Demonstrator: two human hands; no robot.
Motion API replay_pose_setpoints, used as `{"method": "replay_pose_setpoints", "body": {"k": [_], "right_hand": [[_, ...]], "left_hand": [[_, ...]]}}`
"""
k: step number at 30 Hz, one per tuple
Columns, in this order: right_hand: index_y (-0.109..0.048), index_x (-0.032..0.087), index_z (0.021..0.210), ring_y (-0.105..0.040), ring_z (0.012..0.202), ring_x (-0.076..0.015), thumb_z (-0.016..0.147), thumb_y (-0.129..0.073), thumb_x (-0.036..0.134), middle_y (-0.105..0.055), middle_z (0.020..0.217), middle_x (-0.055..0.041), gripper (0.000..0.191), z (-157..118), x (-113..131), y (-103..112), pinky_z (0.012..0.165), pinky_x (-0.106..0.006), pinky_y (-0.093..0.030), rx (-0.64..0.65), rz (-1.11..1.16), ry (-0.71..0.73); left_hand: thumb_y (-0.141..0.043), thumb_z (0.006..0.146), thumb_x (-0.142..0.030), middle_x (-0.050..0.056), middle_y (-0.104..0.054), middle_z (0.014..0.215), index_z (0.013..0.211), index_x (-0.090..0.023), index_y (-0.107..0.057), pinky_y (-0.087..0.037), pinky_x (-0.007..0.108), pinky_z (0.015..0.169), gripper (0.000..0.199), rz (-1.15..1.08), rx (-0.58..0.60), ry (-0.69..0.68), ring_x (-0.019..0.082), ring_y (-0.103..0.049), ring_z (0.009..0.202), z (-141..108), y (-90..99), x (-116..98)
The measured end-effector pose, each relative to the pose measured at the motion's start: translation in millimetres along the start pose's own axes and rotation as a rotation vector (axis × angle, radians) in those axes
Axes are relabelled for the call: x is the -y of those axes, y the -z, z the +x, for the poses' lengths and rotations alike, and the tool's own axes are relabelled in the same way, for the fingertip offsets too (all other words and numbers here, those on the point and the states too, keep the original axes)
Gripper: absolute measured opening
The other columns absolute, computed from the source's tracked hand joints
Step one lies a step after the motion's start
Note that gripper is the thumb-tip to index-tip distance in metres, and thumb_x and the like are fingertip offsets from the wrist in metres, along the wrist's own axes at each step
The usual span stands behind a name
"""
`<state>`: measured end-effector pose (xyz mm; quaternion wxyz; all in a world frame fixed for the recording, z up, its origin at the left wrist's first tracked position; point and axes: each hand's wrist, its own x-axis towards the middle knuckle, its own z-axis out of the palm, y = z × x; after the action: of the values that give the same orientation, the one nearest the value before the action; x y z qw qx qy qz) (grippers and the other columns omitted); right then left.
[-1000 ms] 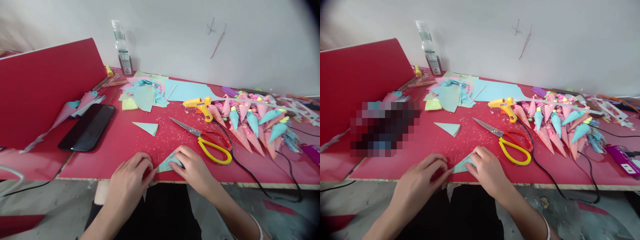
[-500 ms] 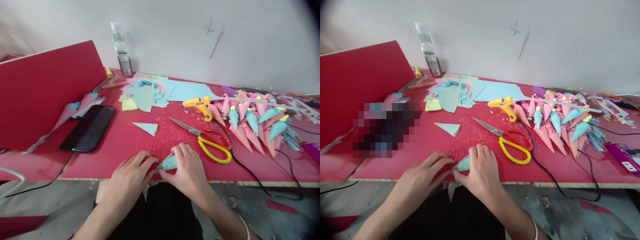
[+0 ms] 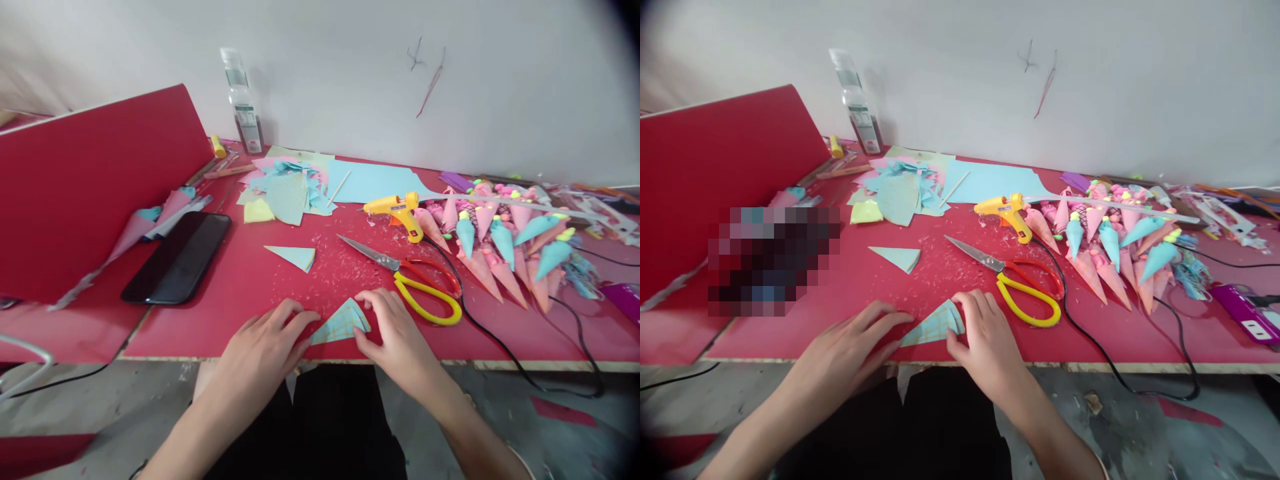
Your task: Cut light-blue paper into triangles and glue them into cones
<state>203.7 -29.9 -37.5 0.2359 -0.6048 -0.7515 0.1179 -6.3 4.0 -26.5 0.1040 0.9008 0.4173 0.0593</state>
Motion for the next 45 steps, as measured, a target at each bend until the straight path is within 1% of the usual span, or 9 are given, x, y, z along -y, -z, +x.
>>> {"method": "replay_pose_setpoints", "body": {"k": [7,15,21,25,31,35,38,41,45], "right_hand": [[-0.048,0.02,0.098,-0.048,0.094,-0.0203,0.082,-0.042,0.008,-0.052,0.099,-0.0065,0.022,-3.4,-6.1,4.8,0.084,-0.035,-0.042,0.037,0.072,0.035],[-0.052,0.022,0.096,-0.05,0.092,-0.0177,0.085,-0.032,0.006,-0.053,0.096,-0.0054,0.028,-4.8,-9.0,9.2,0.083,-0.034,-0.043,0.029,0.251,0.033],[-0.055,0.022,0.095,-0.047,0.099,-0.0205,0.077,-0.057,0.019,-0.049,0.101,-0.0058,0.018,0.4,-1.9,7.1,0.087,-0.036,-0.041,0.025,0.218,0.047],[-0.057,0.022,0.081,-0.049,0.096,-0.0166,0.077,-0.053,0.008,-0.049,0.097,-0.0034,0.015,12.7,-1.5,5.1,0.087,-0.032,-0.04,0.001,0.282,0.102],[-0.06,0.021,0.075,-0.051,0.094,-0.0166,0.072,-0.049,0.002,-0.051,0.096,-0.0035,0.022,26.3,-10.6,12.8,0.085,-0.033,-0.041,-0.039,0.201,0.153],[-0.057,0.02,0.074,-0.056,0.082,-0.0162,0.076,-0.044,0.009,-0.058,0.085,-0.0028,0.018,29.9,-34.0,33.8,0.076,-0.031,-0.044,-0.105,0.152,0.07],[-0.056,0.02,0.083,-0.057,0.066,-0.017,0.078,-0.047,0.021,-0.06,0.075,-0.0033,0.01,40.2,-68.0,52.5,0.062,-0.031,-0.046,-0.351,0.082,-0.157],[-0.053,0.017,0.094,-0.057,0.074,-0.0205,0.071,-0.056,0.027,-0.06,0.084,-0.0074,0.024,58.8,-104.2,64.3,0.066,-0.034,-0.047,-0.491,-0.029,-0.205],[-0.051,0.015,0.102,-0.056,0.09,-0.0256,0.068,-0.06,0.027,-0.059,0.096,-0.0121,0.037,86.1,-133.5,61.5,0.077,-0.04,-0.045,-0.41,-0.159,-0.148]], "left_hand": [[-0.04,0.087,-0.022,0.002,-0.053,0.099,0.109,-0.026,-0.049,-0.049,0.03,0.064,0.023,-0.02,-0.006,-0.014,0.016,-0.059,0.074,-0.6,-1.9,0.8],[-0.039,0.088,-0.021,0.002,-0.052,0.102,0.114,-0.026,-0.048,-0.049,0.031,0.069,0.028,-0.05,-0.041,-0.061,0.016,-0.058,0.078,0.0,-7.1,3.2],[-0.04,0.081,-0.01,0.004,-0.049,0.117,0.122,-0.025,-0.043,-0.046,0.03,0.083,0.044,-0.104,-0.076,-0.181,0.016,-0.054,0.097,4.4,-4.7,-2.4],[-0.051,0.08,-0.026,0.002,-0.045,0.129,0.131,-0.026,-0.033,-0.035,0.034,0.098,0.054,-0.025,-0.081,-0.271,0.02,-0.04,0.116,7.4,-2.7,-4.8],[-0.05,0.075,-0.057,0.005,-0.045,0.131,0.132,-0.024,-0.034,-0.025,0.04,0.103,0.068,0.17,-0.065,-0.326,0.023,-0.038,0.12,13.1,-7.8,-5.7],[-0.042,0.075,-0.064,0.009,-0.049,0.124,0.128,-0.024,-0.041,-0.03,0.042,0.098,0.067,0.15,-0.081,-0.278,0.027,-0.04,0.118,16.1,-2.9,-9.3],[-0.034,0.081,-0.062,0.01,-0.05,0.121,0.127,-0.022,-0.042,-0.036,0.04,0.093,0.061,0.121,-0.077,-0.256,0.026,-0.044,0.112,18.0,0.1,-9.9],[-0.032,0.081,-0.061,0.011,-0.049,0.121,0.127,-0.019,-0.042,-0.036,0.039,0.093,0.063,0.126,-0.094,-0.251,0.026,-0.044,0.111,18.8,-2.0,-7.5],[-0.032,0.083,-0.06,0.009,-0.047,0.125,0.13,-0.022,-0.038,-0.033,0.039,0.097,0.061,0.144,-0.082,-0.262,0.025,-0.043,0.114,18.2,-5.2,-1.3]]}}
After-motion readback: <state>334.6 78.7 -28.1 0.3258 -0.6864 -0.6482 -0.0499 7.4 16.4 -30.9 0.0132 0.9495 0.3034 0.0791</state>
